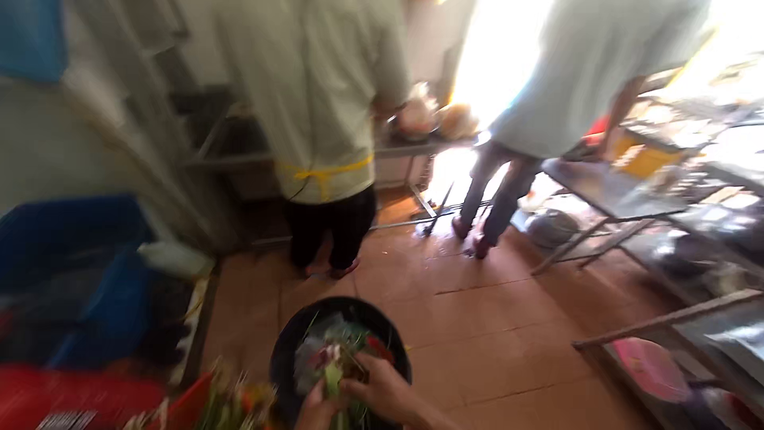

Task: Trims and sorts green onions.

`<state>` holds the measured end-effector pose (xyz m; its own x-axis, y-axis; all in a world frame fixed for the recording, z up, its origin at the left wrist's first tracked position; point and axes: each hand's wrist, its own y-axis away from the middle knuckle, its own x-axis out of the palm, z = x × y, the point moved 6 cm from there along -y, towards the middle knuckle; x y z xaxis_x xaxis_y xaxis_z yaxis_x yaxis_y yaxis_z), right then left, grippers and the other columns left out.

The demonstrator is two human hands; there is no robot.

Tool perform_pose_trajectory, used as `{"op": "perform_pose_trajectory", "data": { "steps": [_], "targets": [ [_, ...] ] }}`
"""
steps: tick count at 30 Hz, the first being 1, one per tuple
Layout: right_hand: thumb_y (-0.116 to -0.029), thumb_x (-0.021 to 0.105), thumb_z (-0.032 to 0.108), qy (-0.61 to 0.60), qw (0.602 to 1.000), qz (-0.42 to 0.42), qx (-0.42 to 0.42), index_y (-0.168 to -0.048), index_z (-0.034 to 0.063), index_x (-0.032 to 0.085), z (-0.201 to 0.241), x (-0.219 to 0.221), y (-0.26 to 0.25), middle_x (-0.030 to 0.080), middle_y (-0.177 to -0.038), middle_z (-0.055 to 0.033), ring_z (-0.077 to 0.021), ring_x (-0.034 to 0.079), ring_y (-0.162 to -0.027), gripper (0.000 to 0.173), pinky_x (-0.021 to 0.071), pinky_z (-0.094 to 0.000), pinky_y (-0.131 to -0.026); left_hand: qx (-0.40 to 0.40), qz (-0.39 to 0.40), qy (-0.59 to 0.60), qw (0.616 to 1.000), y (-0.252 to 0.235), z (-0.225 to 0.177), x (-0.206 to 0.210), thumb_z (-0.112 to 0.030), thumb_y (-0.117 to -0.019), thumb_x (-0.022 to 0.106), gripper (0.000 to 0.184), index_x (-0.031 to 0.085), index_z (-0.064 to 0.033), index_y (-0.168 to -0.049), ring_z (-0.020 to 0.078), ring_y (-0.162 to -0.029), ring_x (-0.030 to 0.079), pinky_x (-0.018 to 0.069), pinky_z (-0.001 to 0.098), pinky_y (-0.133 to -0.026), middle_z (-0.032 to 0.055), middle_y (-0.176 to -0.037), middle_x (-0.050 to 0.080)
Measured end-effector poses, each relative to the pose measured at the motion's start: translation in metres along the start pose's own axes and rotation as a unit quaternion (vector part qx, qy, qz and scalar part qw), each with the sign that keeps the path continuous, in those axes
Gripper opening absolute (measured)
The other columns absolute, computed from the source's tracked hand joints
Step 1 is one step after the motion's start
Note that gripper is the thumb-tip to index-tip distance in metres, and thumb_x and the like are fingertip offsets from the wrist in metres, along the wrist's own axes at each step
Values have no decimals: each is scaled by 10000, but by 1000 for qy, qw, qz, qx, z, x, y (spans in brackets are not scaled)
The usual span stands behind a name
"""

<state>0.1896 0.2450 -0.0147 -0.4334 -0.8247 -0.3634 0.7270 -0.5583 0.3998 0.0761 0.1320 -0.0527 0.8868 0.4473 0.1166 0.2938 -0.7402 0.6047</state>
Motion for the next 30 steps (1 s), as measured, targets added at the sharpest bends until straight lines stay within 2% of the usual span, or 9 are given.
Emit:
{"op": "perform_pose_trajectory", "data": {
  "steps": [3, 6, 10, 14, 19, 23, 26, 28, 30],
  "targets": [
    [-949, 688, 412, 37, 999, 9, 37, -1225, 36, 634, -2, 22, -11, 695, -1027, -141, -280, 688, -944, 469, 561, -505, -875, 13, -17, -100, 995, 7, -4, 11, -42, -874, 731, 779, 326, 4, -1538, 255, -1254, 599, 511, 433, -1061, 209, -1397, 566],
    [-976, 646, 307, 11, 1000, 2, 26, -1191, 36, 642, -6, 22, -20, 692, -1005, -106, -220, 687, -896, 346, 574, -436, -841, 37, -7, -98, 994, 13, -5, 7, -51, -845, 719, 775, 340, -19, -1520, 230, -1163, 645, 561, 408, -980, 177, -1338, 600],
    [-968, 624, 262, -62, 998, 10, 12, -1115, 43, 645, -7, 17, -23, 672, -909, -64, -168, 673, -778, 265, 590, -380, -736, 73, 6, 18, 997, 14, -5, -12, -79, -936, 649, 525, 490, 7, -1429, 205, -1055, 703, 596, 378, -917, 133, -1206, 697],
    [-967, 616, 256, -64, 998, 9, -23, -1079, 56, 645, -3, 21, -26, 670, -865, -38, -142, 665, -728, 231, 588, -346, -689, 48, -39, 72, 995, 9, -2, -21, -77, -849, 769, 489, 562, 17, -1283, 196, -947, 708, 602, 355, -850, 121, -1050, 712],
    [-909, 714, 467, 32, 999, 39, -2, -1211, 75, 615, 4, 30, -29, 676, -971, -53, -162, 665, -840, 505, 571, -392, -790, 49, -56, 73, 995, 4, 4, -18, -59, -785, 811, 503, 529, 8, -1196, 175, -941, 677, 593, 328, -824, 113, -1055, 658],
    [-922, 721, 406, 25, 998, 62, -7, -1162, 81, 658, 6, 32, -34, 691, -954, -42, -138, 672, -851, 409, 569, -358, -805, 49, -20, 66, 996, 1, 6, -11, -94, -820, 797, 597, 473, 1, -1313, 163, -1048, 675, 586, 316, -910, 119, -1171, 653],
    [-942, 691, 323, -34, 996, 76, -15, -1114, 71, 675, 2, 27, -33, 681, -905, -28, -123, 662, -802, 305, 567, -337, -760, 48, 80, 95, 991, 4, 7, -11, -156, -880, 752, 645, 385, -2, -1388, 203, -1061, 688, 586, 367, -942, 128, -1173, 663],
    [-911, 690, 302, -36, 998, 44, -22, -1039, 90, 685, -2, 23, -32, 670, -906, -11, -101, 653, -779, 248, 568, -317, -720, 43, 142, 105, 983, 3, 10, -9, -174, -955, 673, 569, 344, -9, -1390, 231, -991, 714, 596, 394, -912, 136, -1104, 688],
    [-849, 684, 280, -26, 999, -4, -40, -1011, 98, 727, -5, 19, -32, 656, -1081, -20, -100, 633, -959, 247, 549, -322, -835, 39, 151, 95, 983, 1, 14, -1, -190, -1022, 568, 495, 320, -15, -1413, 248, -848, 731, 637, 404, -795, 138, -1012, 684]
  ]
}}
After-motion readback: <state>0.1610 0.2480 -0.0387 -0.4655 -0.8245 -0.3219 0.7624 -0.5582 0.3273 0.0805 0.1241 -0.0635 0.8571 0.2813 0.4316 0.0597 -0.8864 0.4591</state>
